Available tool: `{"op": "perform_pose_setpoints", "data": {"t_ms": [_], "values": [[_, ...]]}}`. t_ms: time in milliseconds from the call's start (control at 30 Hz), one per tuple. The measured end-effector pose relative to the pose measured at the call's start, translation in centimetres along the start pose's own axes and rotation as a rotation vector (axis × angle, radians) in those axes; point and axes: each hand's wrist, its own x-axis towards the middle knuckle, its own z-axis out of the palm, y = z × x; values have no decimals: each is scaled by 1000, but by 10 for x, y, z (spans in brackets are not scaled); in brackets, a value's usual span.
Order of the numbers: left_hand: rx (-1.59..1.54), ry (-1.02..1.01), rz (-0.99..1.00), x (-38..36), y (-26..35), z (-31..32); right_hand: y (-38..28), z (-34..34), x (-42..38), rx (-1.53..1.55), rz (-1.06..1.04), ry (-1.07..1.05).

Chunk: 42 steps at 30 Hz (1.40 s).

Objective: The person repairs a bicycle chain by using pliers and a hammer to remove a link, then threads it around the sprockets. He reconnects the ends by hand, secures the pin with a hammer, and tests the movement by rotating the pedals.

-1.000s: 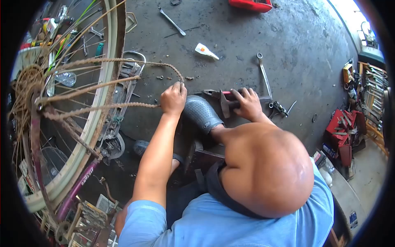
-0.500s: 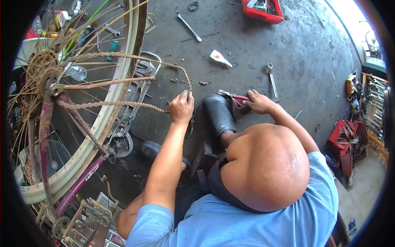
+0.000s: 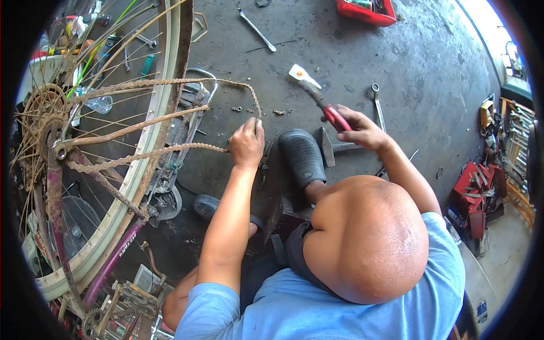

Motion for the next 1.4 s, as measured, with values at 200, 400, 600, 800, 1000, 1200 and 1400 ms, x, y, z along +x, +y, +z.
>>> {"op": "perform_pose_setpoints", "data": {"t_ms": [200,400,600,800,1000,1200,1400], "values": [[-13,19,-12,3,1,-1,16,26,46,-841,-217,-137],[71,7,-7,6,6,3,42,49,80,-981,-289,-98],[166,9,-53,7,2,19,42,62,75,-1045,-335,82],[135,45,6,8,-10,25,51,60,72,-872,-276,82],[115,17,56,12,-7,20,23,56,81,-706,-179,80],[66,54,67,6,27,19,0,83,142,-471,-175,351],[-48,73,77,7,55,-9,4,95,209,-695,-15,79]]}}
